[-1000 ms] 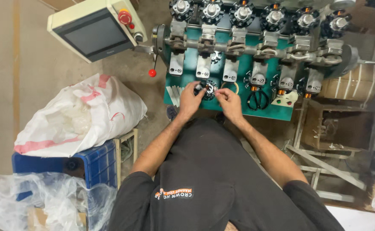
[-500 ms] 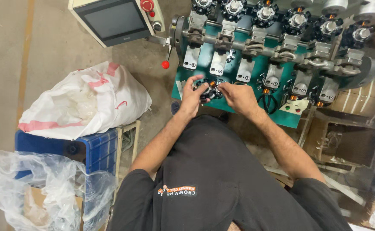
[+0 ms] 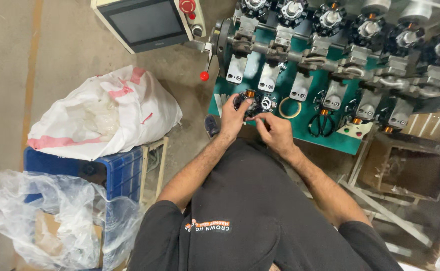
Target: The person unwraps plastic-wrapped metal rotor parts from a blue bin, carries them to a multi-station machine, and fits them into the machine stations by hand. They use scissors to trim material at a station, handle and turn a part in their hands, and wrap a part in plastic sheet before returning to the machine.
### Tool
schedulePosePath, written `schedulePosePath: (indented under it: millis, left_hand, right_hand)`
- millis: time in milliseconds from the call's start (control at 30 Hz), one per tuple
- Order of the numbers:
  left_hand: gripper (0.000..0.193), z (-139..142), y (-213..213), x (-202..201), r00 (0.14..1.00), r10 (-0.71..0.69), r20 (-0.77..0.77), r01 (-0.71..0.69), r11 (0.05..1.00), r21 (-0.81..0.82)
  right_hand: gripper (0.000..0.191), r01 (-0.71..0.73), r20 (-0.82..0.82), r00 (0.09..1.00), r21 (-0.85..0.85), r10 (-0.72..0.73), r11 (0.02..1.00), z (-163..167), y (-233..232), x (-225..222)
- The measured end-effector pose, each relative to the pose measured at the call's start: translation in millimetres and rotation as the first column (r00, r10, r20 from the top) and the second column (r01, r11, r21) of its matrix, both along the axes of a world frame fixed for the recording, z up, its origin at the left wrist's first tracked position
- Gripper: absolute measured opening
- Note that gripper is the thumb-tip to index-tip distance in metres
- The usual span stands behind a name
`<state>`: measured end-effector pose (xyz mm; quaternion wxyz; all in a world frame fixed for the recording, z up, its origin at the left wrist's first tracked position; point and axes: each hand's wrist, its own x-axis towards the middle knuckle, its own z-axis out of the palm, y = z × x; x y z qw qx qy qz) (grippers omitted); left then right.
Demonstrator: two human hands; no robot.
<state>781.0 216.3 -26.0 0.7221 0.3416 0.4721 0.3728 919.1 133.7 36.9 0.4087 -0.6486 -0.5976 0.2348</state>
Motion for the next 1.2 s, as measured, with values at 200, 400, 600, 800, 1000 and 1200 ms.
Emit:
schedulePosePath:
  millis: [200, 400, 600, 800, 1000, 1200]
  left_hand:
    - [0.015, -8.4, 13.4, -53.3, 0.993, -0.031, -0.114, 0.018, 0.993, -0.114]
    - [0.024, -18.0, 5.5, -92.9, 0.972, -0.173, -0.158, 0.105, 0.925, -0.365]
    - [0.042, -6.7, -7.4, -103.9, 0.768, -0.258, -0.586, 0.461, 0.858, 0.227]
    - [0.053, 32.0, 5.6, -96.1, 0.817, -0.033, -0.575, 0.51, 0.505, 0.696]
    - [0.037, 40.7, 11.9, -72.0, 0.972, -0.213, -0.099, 0.235, 0.856, 0.461]
    - [0.036, 51.9, 0.2, -34.5, 0.591, -0.103, 0.8, 0.426, 0.882, -0.201]
  right_hand:
    - [0.017, 0.038, -0.4, 0.77, -0.748, -0.496, 0.662, -89.3, 19.5, -22.5]
    - [0.013, -0.225, -0.496, 0.034, -0.85, -0.868, 0.476, -112.6, 46.7, -57.4]
    - [0.013, -0.144, -0.696, 0.033, -0.714, -0.717, 0.686, -84.0, 65.3, -59.3]
    - [0.02, -0.087, -0.496, 0.836, -0.54, -0.234, 0.837, -21.1, 42.1, -33.4]
    - [0.02, -0.127, -0.554, 0.826, -0.357, -0.1, 0.926, -18.6, 12.9, 4.7]
    - [0.015, 0.071, -0.481, 0.875, 0.042, -0.042, 0.997, -13.8, 6.2, 6.5]
